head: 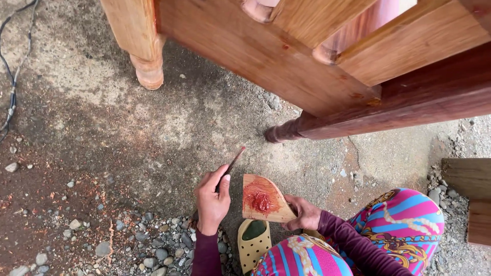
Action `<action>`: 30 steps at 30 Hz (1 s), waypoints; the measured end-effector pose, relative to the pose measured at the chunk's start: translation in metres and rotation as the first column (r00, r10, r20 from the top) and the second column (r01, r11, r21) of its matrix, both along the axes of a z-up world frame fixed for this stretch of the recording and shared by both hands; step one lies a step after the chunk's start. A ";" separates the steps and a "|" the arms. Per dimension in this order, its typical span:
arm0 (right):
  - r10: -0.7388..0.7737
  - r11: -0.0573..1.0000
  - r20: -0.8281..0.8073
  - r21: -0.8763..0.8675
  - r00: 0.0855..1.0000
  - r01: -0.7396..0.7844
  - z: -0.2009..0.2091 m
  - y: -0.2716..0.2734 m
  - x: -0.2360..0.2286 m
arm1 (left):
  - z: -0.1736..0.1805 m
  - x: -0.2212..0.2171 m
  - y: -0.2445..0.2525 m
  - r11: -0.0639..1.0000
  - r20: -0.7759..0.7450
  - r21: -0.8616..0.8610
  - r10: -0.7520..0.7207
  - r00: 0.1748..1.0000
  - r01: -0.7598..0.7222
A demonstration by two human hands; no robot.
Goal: Apply red-tinted stain or lacquer to the joints and crevices of a wooden chair using a paintbrush.
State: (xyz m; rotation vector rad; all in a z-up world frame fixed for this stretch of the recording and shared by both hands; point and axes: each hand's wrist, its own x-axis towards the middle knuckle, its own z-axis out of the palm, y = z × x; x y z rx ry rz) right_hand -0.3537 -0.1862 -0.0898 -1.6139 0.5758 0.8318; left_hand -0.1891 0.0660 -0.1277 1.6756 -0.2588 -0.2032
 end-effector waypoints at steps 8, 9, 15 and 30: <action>0.038 0.999 0.033 0.002 0.999 -0.038 -0.005 0.001 0.010 | -0.021 0.005 -0.018 0.991 0.130 -0.137 0.019 0.991 -0.001; 0.049 0.999 0.054 -0.003 0.997 -0.049 -0.006 0.002 0.011 | -0.024 0.005 -0.018 0.991 0.107 -0.134 0.035 0.994 -0.020; 0.299 0.922 0.036 -0.268 0.954 -0.279 0.005 -0.007 0.071 | -0.029 0.012 0.013 0.993 -0.104 -0.080 0.078 0.991 -0.087; 0.055 0.994 -0.323 -0.074 0.945 -0.083 0.062 -0.053 0.087 | 0.101 0.038 -0.001 0.648 0.311 0.753 -0.506 0.805 0.117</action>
